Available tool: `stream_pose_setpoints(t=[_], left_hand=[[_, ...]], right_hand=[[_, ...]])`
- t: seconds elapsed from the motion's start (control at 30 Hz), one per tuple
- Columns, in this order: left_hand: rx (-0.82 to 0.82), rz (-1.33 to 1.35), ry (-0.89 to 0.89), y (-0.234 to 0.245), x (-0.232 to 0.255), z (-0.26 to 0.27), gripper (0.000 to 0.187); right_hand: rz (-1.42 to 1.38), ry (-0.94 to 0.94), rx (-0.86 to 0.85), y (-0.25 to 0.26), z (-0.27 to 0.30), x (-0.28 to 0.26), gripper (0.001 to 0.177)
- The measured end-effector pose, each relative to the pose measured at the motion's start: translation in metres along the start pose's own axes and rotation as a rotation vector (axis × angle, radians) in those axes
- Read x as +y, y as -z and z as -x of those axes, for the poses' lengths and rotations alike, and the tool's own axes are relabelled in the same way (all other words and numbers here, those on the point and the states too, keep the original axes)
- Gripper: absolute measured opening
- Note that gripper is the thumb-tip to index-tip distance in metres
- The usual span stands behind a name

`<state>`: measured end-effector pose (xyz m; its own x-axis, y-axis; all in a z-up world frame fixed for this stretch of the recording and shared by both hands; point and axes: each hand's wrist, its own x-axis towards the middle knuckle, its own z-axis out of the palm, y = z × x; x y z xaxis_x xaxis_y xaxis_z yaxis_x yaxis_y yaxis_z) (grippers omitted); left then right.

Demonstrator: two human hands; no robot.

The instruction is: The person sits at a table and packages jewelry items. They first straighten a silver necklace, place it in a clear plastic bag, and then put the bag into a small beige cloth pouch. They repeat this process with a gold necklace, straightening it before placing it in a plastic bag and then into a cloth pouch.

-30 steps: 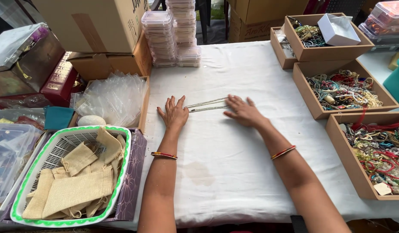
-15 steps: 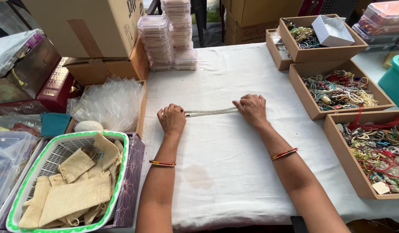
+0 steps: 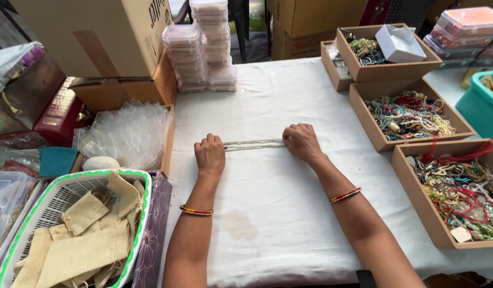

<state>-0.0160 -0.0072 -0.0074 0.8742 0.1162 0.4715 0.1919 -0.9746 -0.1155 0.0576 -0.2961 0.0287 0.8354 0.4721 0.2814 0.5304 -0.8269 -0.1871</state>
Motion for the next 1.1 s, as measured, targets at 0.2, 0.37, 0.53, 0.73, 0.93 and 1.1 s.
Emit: stream_pose_setpoints(t=[0.2,0.37,0.53,0.73,0.93,1.1], left_hand=[[-0.033,0.614,0.187,0.01,-0.012,-0.014,0.011],[-0.097,1.843,0.311,0.017,-0.02,-0.02,0.028],[-0.315,2.357,0.413,0.025,-0.018,-0.016,0.03],[-0.218,1.54,0.612,0.036,-0.014,-0.022,0.007],[-0.32,1.259,0.537,0.018,-0.017,-0.024,0.011],[-0.394,0.709,0.401,0.009,-0.004,-0.022,0.005]], right_hand=[[-0.536,-0.263,0.064,0.01,-0.004,0.006,0.012],[-1.207,-0.249,0.052,-0.003,-0.01,0.046,0.017],[-1.532,-0.209,0.028,-0.008,-0.007,0.054,0.014],[-1.299,-0.314,0.105,-0.008,-0.014,0.051,0.009],[-1.081,-0.371,0.157,0.003,-0.011,0.035,0.016],[-0.414,-0.262,0.111,0.0,-0.007,0.022,0.005]])
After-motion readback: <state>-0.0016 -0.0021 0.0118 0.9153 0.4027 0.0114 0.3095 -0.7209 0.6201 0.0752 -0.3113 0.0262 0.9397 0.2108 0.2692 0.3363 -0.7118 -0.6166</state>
